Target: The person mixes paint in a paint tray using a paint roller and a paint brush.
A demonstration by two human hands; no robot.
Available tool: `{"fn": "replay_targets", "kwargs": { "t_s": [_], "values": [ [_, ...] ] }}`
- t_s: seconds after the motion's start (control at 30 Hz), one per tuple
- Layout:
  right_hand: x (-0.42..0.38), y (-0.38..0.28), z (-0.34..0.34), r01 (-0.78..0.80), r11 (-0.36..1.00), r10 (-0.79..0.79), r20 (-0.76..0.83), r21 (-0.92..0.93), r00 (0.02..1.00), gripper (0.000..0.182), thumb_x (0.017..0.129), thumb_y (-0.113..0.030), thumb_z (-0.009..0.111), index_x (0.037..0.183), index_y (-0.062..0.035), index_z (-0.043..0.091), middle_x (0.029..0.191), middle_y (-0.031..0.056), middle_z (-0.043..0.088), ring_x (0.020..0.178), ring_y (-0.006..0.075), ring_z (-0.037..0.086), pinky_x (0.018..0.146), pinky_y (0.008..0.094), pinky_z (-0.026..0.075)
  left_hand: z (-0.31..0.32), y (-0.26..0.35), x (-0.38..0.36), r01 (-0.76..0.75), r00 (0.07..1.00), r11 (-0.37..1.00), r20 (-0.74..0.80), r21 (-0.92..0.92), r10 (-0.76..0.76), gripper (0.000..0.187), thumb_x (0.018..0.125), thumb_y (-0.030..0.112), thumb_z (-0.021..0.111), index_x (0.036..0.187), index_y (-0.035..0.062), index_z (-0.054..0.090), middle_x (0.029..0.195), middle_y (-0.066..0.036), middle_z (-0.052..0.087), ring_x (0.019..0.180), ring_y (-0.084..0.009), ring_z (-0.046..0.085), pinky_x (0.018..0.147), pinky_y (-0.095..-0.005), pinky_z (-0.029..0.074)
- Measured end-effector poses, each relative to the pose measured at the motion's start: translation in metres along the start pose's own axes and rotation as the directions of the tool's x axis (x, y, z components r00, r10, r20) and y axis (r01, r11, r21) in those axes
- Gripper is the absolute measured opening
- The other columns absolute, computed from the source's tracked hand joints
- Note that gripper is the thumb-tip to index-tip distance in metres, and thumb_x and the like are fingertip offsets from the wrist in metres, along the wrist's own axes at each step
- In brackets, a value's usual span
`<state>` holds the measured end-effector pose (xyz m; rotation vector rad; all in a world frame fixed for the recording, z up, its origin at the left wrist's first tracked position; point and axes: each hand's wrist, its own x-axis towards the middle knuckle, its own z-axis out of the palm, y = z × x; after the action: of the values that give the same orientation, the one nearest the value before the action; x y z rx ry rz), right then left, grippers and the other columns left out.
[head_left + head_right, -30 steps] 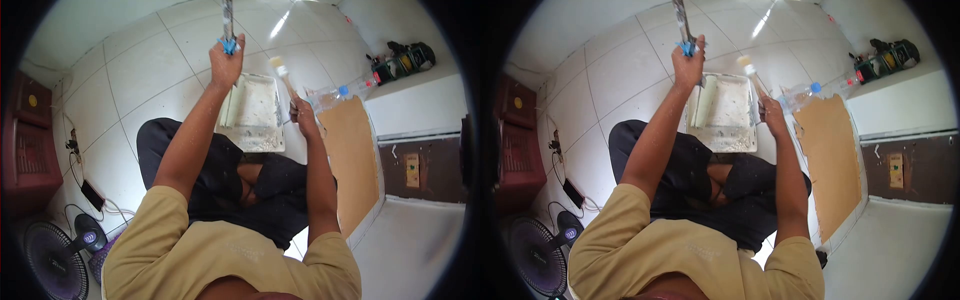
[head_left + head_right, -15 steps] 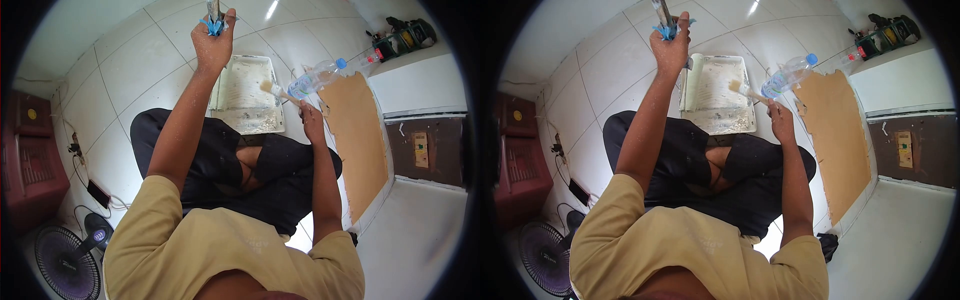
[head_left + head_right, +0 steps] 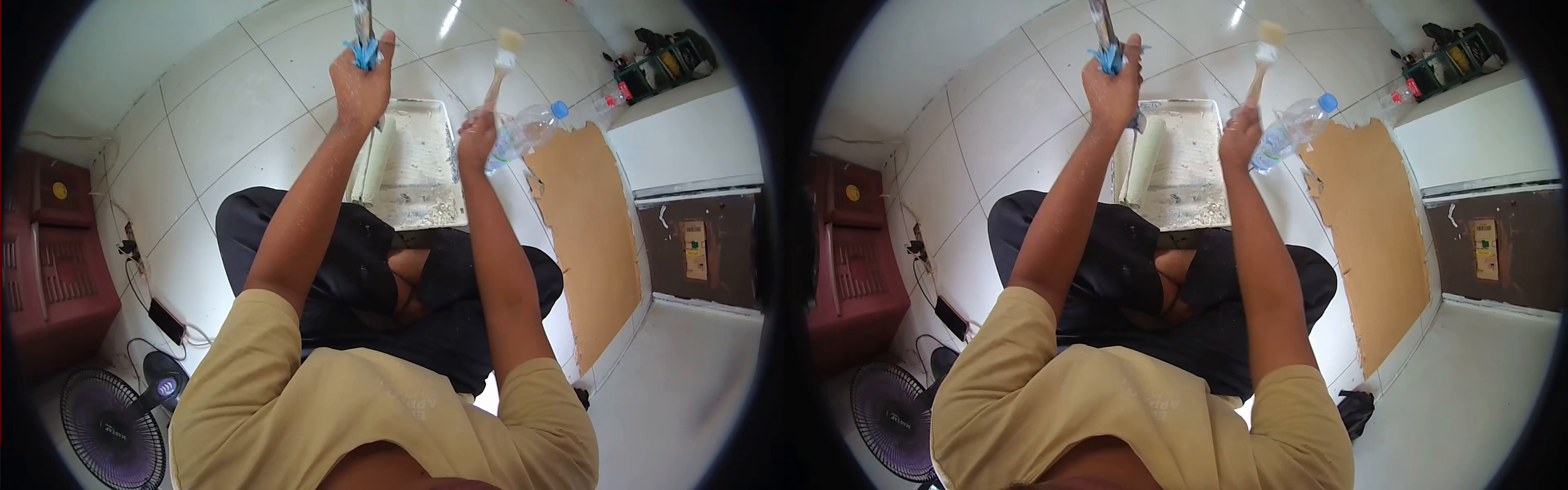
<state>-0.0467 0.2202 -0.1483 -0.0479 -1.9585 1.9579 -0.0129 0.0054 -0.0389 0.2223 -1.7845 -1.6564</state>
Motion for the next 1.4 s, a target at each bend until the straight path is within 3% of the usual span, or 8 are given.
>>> {"fn": "replay_targets", "kwargs": {
  "t_s": [0.07, 0.1, 0.3, 0.53, 0.87, 0.97, 1.07, 1.4],
  "values": [
    [0.023, 0.106, 0.011, -0.23, 0.844, 0.3, 0.071, -0.484, 0.951, 0.051, 0.11, -0.052, 0.047, 0.08, -0.0117, 0.053, 0.063, 0.0002, 0.049, 0.049, 0.0155, 0.045, 0.049, 0.0298, 0.04, -0.004, 0.003, -0.008, -0.015, 1.0, 1.0, 0.026, 0.001, 0.015, 0.048, 0.101, 0.037, 0.074, 0.072, 0.0019, 0.058, 0.059, -0.004, 0.053, 0.061, -0.0107, 0.044, 0.057, -0.0379, 0.043],
    [-0.003, 0.072, 0.018, -0.683, 0.709, 0.704, 0.139, -0.173, 0.696, 0.051, 0.107, -0.056, 0.051, 0.083, -0.0113, 0.055, 0.059, -0.0021, 0.045, 0.045, 0.0135, 0.042, 0.044, 0.0295, 0.036, -0.006, 0.008, -0.012, -0.021, 1.0, 1.0, 0.018, 0.004, 0.021, 0.048, 0.101, 0.037, 0.074, 0.072, 0.0019, 0.058, 0.059, -0.004, 0.053, 0.061, -0.0107, 0.044, 0.057, -0.0379, 0.043],
    [-0.021, 0.044, -0.014, -0.695, 0.718, 0.647, 0.332, 0.038, 0.686, 0.051, 0.106, -0.055, 0.056, 0.086, -0.0082, 0.059, 0.062, -0.0058, 0.041, 0.047, 0.007, 0.036, 0.043, 0.0255, 0.03, -0.009, 0.02, -0.009, -0.032, 0.999, 0.992, 0.011, -0.121, 0.033, 0.042, 0.098, 0.037, 0.078, 0.078, 0.0022, 0.067, 0.062, 0.0, 0.061, 0.056, -0.0083, 0.056, 0.053, -0.0271, 0.046],
    [-0.047, -0.054, -0.093, 0.002, 0.888, 0.224, 0.437, -0.46, 0.871, 0.046, 0.113, -0.038, 0.048, 0.13, -0.0019, 0.07, 0.073, -0.0023, 0.057, 0.06, 0.004, 0.043, 0.057, 0.0229, 0.037, -0.023, 0.054, 0.006, -0.027, 1.0, 0.94, -0.005, -0.339, 0.027, 0.036, 0.1, 0.03, 0.077, 0.082, 0.0039, 0.061, 0.064, -0.002, 0.06, 0.052, -0.0079, 0.052, 0.048, -0.024, 0.041],
    [-0.063, -0.163, -0.114, 0.326, 0.691, -0.234, 0.227, -0.645, 0.945, 0.031, 0.112, -0.028, 0.051, 0.115, -0.0011, 0.067, 0.07, 0.0101, 0.059, 0.063, 0.0197, 0.059, 0.064, 0.0369, 0.048, -0.008, 0.015, -0.005, -0.081, 0.993, 0.997, 0.082, 0.006, 0.08, 0.05, 0.102, 0.05, 0.07, 0.079, 0.0064, 0.059, 0.058, 0.001, 0.054, 0.057, -0.009, 0.048, 0.053, -0.0318, 0.043],
    [-0.06, -0.118, -0.151, 0.304, 0.706, 0.116, 0.528, -0.639, 0.841, 0.033, 0.11, -0.031, 0.054, 0.111, -0.0013, 0.068, 0.067, 0.0129, 0.058, 0.062, 0.0217, 0.058, 0.063, 0.0396, 0.046, -0.007, 0.017, -0.008, -0.138, 0.986, 0.99, 0.098, 0.041, 0.133, 0.04, 0.102, 0.039, 0.073, 0.093, 0.0003, 0.068, 0.056, -0.004, 0.057, 0.053, -0.0082, 0.05, 0.051, -0.0333, 0.043],
    [-0.067, -0.09, -0.172, 0.165, 0.565, 0.402, 0.444, -0.809, 0.801, 0.037, 0.109, -0.035, 0.056, 0.103, -0.001, 0.069, 0.066, 0.0154, 0.055, 0.06, 0.0218, 0.055, 0.062, 0.0399, 0.043, -0.009, 0.017, -0.005, -0.14, 0.985, 0.986, 0.115, 0.092, 0.129, 0.04, 0.102, 0.038, 0.073, 0.092, 0.0001, 0.067, 0.057, -0.004, 0.058, 0.053, -0.0091, 0.05, 0.052, -0.0336, 0.044],
    [-0.057, -0.087, -0.172, -0.397, 0.835, 0.535, 0.397, -0.38, 0.746, 0.047, 0.105, -0.045, 0.062, 0.083, -0.0037, 0.065, 0.065, -0.0058, 0.042, 0.059, 0.0057, 0.039, 0.057, 0.0259, 0.033, -0.014, 0.05, -0.003, -0.127, 0.991, 0.992, 0.04, -0.001, 0.127, 0.036, 0.104, 0.028, 0.07, 0.083, 0.0005, 0.061, 0.064, 0.0, 0.051, 0.062, -0.0125, 0.048, 0.057, -0.0349, 0.042]
  ]
}}
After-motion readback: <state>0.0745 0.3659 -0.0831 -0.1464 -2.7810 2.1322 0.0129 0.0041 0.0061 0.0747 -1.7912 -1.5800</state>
